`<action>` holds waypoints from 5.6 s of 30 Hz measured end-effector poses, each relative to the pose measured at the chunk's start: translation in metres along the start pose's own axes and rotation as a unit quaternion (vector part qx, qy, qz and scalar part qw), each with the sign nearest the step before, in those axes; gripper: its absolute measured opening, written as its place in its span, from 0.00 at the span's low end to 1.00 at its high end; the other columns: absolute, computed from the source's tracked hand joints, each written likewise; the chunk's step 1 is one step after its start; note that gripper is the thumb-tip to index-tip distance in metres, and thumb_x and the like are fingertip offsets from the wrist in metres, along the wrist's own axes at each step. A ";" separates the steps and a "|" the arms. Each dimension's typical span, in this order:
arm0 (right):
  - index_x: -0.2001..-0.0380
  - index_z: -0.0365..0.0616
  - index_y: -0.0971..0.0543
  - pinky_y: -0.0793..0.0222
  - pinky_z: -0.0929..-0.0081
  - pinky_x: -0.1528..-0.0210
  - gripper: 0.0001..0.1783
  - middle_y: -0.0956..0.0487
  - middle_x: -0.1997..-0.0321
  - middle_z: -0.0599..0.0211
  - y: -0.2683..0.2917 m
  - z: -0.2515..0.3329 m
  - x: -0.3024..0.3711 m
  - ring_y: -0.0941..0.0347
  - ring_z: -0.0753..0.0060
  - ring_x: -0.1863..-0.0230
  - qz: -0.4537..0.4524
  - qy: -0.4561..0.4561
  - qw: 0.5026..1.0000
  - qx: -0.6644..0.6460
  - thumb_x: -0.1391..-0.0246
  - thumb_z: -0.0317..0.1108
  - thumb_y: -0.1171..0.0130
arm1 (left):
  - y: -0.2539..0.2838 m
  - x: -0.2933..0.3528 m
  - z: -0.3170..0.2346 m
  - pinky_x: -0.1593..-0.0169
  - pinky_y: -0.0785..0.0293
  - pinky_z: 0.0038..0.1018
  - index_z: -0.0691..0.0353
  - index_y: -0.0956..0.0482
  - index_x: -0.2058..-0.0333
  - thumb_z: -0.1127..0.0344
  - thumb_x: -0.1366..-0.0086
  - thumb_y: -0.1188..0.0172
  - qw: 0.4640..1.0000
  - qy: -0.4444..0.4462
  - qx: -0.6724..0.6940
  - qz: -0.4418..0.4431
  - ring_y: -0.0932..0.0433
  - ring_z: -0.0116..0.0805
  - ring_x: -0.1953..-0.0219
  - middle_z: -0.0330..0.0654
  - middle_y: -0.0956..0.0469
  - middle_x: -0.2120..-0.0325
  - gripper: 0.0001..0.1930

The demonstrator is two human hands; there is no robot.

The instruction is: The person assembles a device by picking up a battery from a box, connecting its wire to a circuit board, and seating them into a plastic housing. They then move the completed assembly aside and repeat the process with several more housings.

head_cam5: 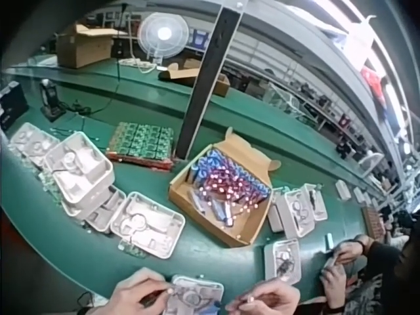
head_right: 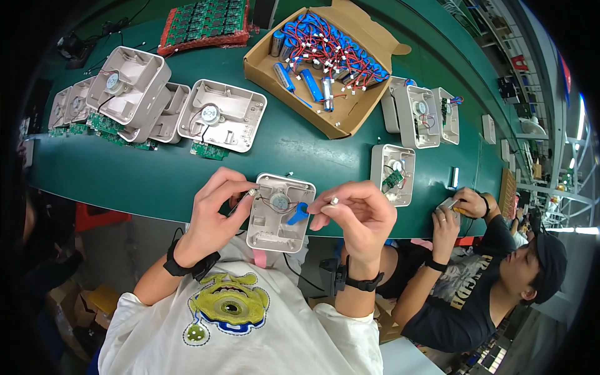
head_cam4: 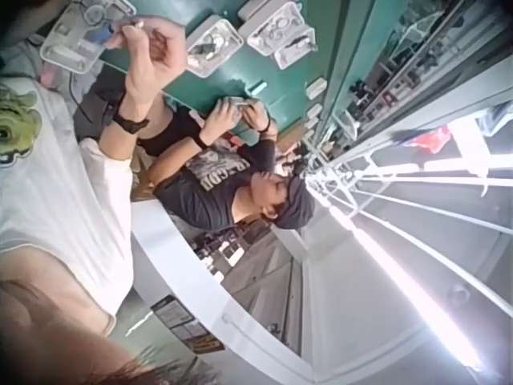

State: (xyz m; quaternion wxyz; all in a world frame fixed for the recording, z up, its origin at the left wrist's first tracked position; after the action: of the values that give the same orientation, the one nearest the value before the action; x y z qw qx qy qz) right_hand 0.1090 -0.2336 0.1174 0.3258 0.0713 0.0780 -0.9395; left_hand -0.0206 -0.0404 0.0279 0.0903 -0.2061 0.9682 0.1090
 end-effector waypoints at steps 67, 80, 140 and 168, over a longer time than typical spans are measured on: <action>0.22 0.32 0.48 0.39 0.43 0.26 0.64 0.48 0.20 0.26 -0.071 -0.028 0.096 0.43 0.26 0.23 0.004 -0.114 0.845 0.523 0.55 0.35 0.19 | -0.019 0.022 -0.017 0.75 0.36 0.23 0.66 0.13 0.62 0.76 0.39 0.26 0.985 0.144 -0.026 0.087 0.32 0.19 0.79 0.32 0.28 0.83 0.07; 0.28 0.34 0.39 0.40 0.39 0.28 0.59 0.41 0.26 0.28 -0.047 -0.043 0.073 0.41 0.25 0.28 -0.053 -0.075 0.789 0.607 0.63 0.36 0.21 | -0.027 0.013 -0.053 0.75 0.33 0.33 0.65 0.10 0.58 0.75 0.37 0.31 0.956 -0.167 -0.138 0.199 0.32 0.40 0.83 0.40 0.30 0.82 0.09; 0.56 0.31 0.18 0.23 0.80 0.74 0.06 0.12 0.61 0.50 -0.039 -0.049 -0.012 0.18 0.75 0.72 0.031 -0.205 0.971 -0.118 0.34 0.21 0.37 | 0.021 -0.044 0.039 0.50 0.20 0.22 0.69 0.16 0.48 0.81 0.32 0.33 0.964 0.189 0.090 0.164 0.18 0.24 0.55 0.38 0.23 0.57 0.14; 0.55 0.37 0.21 0.41 0.86 0.79 0.07 0.19 0.65 0.67 -0.014 -0.035 0.002 0.31 0.86 0.78 -0.067 -0.186 0.975 -0.106 0.27 0.31 0.42 | -0.010 -0.048 0.030 0.57 0.17 0.22 0.71 0.16 0.51 0.78 0.32 0.31 0.961 0.219 0.117 0.125 0.16 0.24 0.60 0.42 0.17 0.59 0.12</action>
State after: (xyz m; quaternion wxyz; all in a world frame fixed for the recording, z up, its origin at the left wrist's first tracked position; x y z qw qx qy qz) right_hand 0.1018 -0.2174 0.0843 0.2761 -0.1446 0.1200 -0.9426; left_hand 0.0302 -0.0237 0.0083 -0.1145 -0.0905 0.9884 -0.0427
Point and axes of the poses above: each hand's wrist, its own x-axis away from the middle knuckle, its own y-axis out of the back of the hand, z = x × y, the point moved 6 cm from there along -x, towards the middle knuckle
